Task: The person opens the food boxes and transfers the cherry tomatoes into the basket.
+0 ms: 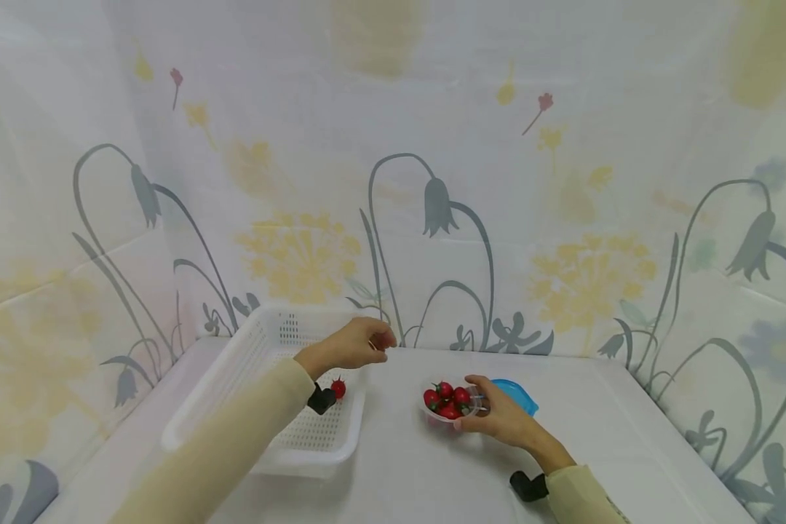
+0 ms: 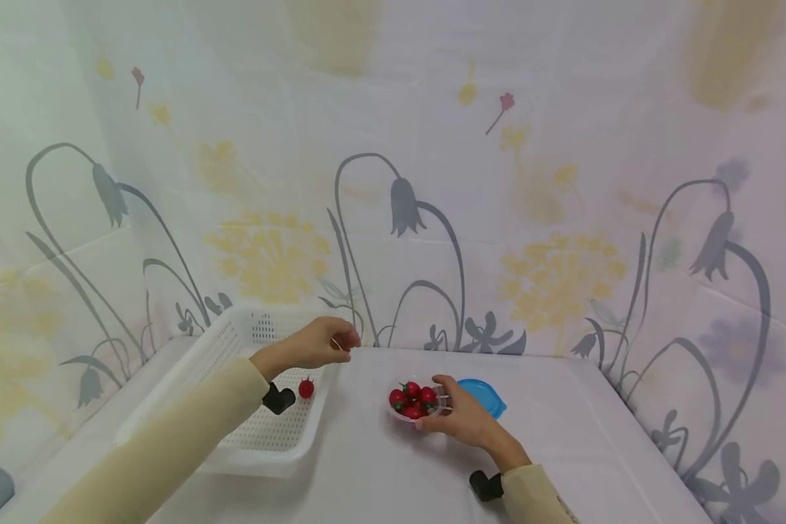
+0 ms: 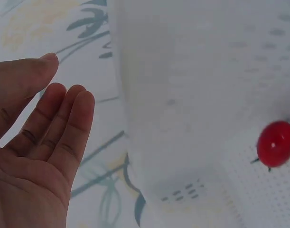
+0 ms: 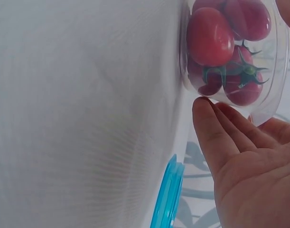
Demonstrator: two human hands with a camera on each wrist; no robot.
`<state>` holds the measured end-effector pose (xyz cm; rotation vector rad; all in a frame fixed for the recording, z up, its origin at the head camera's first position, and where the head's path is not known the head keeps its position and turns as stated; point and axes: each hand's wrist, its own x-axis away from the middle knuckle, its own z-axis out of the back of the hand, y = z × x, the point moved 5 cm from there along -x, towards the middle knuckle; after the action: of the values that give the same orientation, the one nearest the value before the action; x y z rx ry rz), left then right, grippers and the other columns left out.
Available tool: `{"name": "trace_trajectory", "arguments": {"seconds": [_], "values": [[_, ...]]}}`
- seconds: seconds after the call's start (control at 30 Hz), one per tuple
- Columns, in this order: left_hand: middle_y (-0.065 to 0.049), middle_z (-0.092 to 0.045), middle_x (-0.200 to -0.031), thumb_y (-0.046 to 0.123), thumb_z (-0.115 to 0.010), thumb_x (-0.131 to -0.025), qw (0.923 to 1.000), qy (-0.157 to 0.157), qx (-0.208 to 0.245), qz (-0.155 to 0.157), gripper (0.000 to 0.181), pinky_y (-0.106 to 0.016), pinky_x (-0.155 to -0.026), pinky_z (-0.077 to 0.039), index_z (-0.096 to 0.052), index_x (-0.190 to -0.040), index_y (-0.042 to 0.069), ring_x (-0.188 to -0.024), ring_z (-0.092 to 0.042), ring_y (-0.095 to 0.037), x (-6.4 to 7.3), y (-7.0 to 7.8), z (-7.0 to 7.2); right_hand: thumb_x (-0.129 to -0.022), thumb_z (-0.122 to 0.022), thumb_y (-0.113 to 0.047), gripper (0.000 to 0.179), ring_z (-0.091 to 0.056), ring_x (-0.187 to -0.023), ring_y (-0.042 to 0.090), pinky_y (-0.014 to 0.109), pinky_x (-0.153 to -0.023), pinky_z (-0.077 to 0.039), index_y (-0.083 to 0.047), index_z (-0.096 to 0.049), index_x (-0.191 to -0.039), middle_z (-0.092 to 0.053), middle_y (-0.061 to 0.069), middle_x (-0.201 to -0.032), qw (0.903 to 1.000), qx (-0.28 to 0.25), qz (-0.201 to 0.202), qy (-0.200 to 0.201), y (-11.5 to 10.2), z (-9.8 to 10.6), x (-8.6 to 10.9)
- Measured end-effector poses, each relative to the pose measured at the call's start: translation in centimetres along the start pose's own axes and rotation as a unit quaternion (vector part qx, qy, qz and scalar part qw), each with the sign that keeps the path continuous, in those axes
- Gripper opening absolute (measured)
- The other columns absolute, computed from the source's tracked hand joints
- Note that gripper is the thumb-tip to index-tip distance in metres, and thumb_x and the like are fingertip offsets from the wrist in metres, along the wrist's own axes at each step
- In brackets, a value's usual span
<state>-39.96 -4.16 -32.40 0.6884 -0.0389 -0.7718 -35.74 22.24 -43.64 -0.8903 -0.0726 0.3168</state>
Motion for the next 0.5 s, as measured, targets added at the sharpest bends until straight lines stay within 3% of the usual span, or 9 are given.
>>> {"name": "trace_trajectory", "arguments": {"seconds": [0.2,0.5], "values": [[0.001,-0.062,-0.095,0.001,-0.067,-0.084,0.9991,-0.03,-0.024,-0.02,0.017,-0.024,-0.078,-0.049,-0.066,-0.098,0.008,-0.086,-0.058,-0.012,-1.6,2.5,-2.3,-0.073,-0.08,-0.042,0.088,-0.049,-0.119,0.036,0.049,-0.093,-0.046,-0.01,-0.037,-0.143,-0.042,0.016,-0.142,0.9999,-0.002,-0.013,0.002,0.1,-0.1,0.0],[0.003,-0.063,-0.094,0.005,-0.071,-0.083,0.9974,-0.05,-0.043,-0.028,0.016,-0.02,-0.076,-0.049,-0.066,-0.098,0.009,-0.084,-0.058,-0.01,-3.3,4.9,-3.7,-0.074,-0.08,-0.04,0.087,-0.05,-0.118,0.035,0.048,-0.091,-0.048,-0.01,-0.036,-0.143,-0.043,0.016,-0.141,0.9998,-0.013,-0.014,0.0,0.0,-0.1,0.0]]}}
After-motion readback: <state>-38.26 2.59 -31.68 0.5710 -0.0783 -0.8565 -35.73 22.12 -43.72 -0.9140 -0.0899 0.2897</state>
